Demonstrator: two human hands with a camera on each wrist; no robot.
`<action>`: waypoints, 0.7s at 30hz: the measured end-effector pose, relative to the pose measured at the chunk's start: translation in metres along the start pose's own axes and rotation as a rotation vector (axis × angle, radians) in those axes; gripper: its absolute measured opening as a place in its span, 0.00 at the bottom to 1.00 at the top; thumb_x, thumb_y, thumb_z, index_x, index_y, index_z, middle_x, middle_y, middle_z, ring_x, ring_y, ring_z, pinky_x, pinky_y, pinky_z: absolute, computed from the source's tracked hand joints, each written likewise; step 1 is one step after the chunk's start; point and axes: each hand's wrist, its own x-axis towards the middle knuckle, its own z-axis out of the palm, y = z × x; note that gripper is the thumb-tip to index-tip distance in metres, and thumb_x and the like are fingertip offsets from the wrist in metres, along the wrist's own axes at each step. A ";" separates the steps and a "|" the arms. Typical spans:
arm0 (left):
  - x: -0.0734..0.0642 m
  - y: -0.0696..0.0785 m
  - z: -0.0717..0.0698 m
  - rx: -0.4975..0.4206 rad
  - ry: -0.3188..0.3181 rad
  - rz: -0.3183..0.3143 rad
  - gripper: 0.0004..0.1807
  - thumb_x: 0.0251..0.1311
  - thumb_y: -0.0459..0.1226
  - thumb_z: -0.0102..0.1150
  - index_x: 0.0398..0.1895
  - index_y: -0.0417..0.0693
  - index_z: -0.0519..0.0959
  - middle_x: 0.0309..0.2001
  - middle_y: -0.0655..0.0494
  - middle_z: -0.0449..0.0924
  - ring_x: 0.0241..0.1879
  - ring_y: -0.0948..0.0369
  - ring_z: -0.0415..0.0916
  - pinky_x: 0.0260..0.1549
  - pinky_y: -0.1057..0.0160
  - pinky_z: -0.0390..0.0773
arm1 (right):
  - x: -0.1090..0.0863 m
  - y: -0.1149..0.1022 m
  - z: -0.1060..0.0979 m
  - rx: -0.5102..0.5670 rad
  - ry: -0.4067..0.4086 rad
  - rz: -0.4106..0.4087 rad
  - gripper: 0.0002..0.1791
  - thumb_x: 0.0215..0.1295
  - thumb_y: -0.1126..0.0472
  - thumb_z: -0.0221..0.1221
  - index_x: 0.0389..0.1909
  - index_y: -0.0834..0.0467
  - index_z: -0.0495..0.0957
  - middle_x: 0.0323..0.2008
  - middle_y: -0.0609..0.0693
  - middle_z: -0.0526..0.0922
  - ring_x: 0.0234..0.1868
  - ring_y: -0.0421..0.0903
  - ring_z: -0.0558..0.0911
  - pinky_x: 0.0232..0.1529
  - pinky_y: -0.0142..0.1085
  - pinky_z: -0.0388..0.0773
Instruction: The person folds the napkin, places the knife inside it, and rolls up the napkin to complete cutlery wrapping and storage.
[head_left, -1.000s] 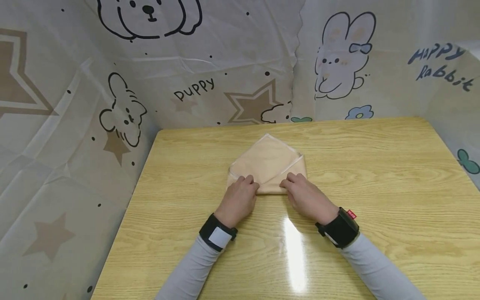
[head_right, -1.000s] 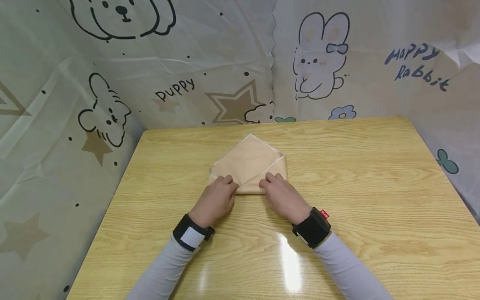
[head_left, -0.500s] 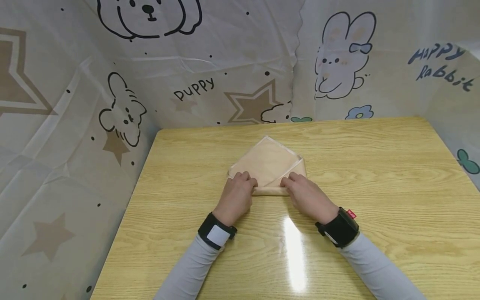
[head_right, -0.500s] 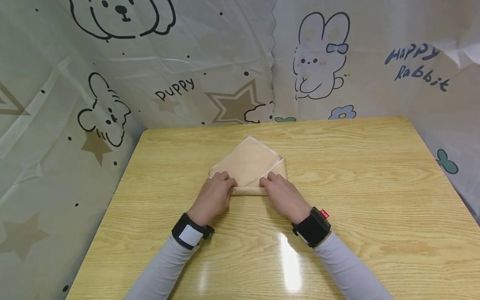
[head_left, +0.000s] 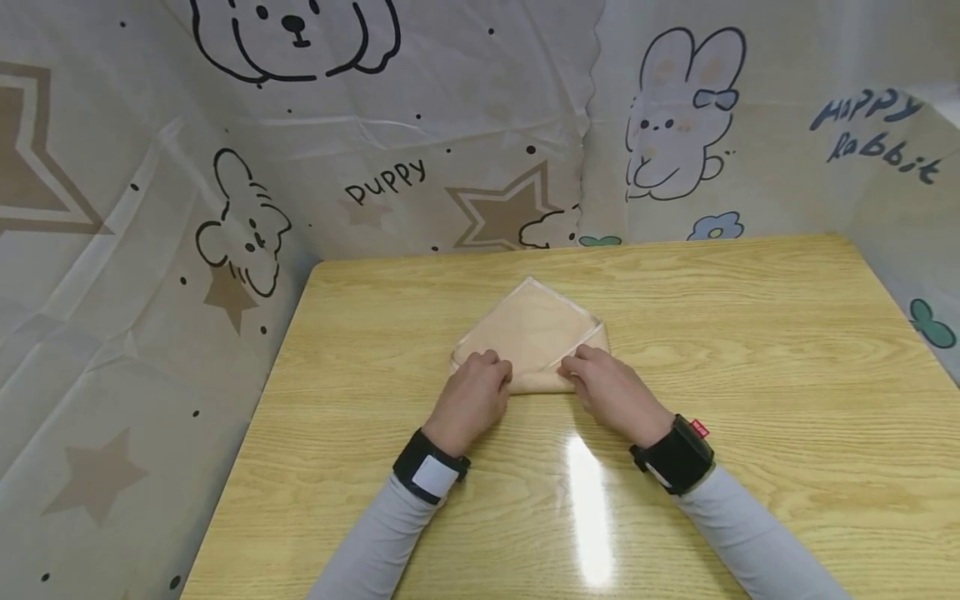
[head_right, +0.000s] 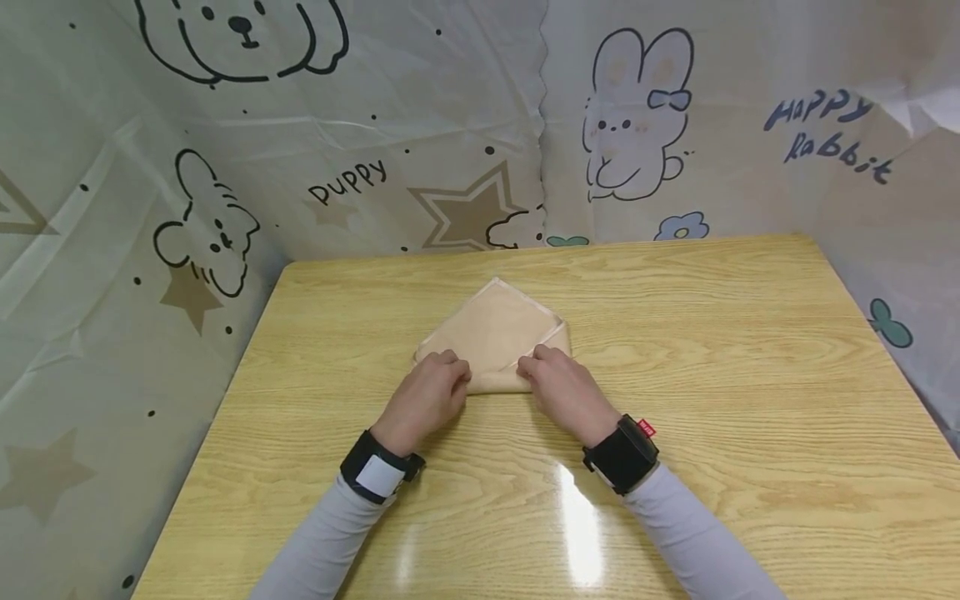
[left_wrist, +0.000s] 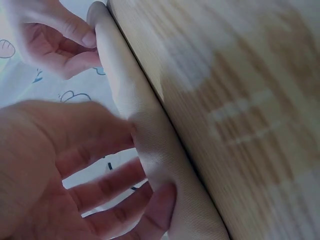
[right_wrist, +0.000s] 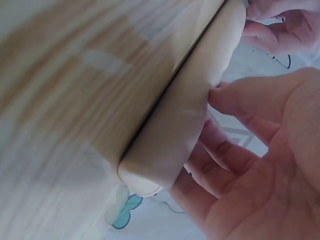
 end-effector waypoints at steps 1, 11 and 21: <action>0.000 0.001 0.000 -0.002 -0.007 -0.005 0.02 0.57 0.34 0.62 0.28 0.47 0.82 0.31 0.55 0.73 0.32 0.58 0.67 0.27 0.62 0.75 | 0.000 0.000 0.000 -0.002 -0.002 0.000 0.03 0.64 0.66 0.61 0.35 0.57 0.82 0.30 0.48 0.76 0.30 0.43 0.73 0.28 0.38 0.76; 0.000 0.000 0.004 0.075 0.025 0.027 0.02 0.54 0.35 0.65 0.27 0.47 0.83 0.29 0.55 0.72 0.32 0.58 0.69 0.29 0.59 0.75 | -0.001 0.002 -0.006 0.027 -0.102 0.031 0.13 0.59 0.65 0.63 0.45 0.59 0.84 0.39 0.49 0.75 0.40 0.47 0.73 0.37 0.39 0.76; 0.000 0.001 0.002 0.185 0.053 0.100 0.03 0.53 0.38 0.67 0.29 0.48 0.83 0.25 0.55 0.80 0.26 0.58 0.76 0.25 0.58 0.74 | -0.002 0.001 -0.003 0.016 -0.078 -0.006 0.13 0.58 0.67 0.64 0.45 0.62 0.84 0.38 0.51 0.75 0.39 0.49 0.72 0.37 0.39 0.74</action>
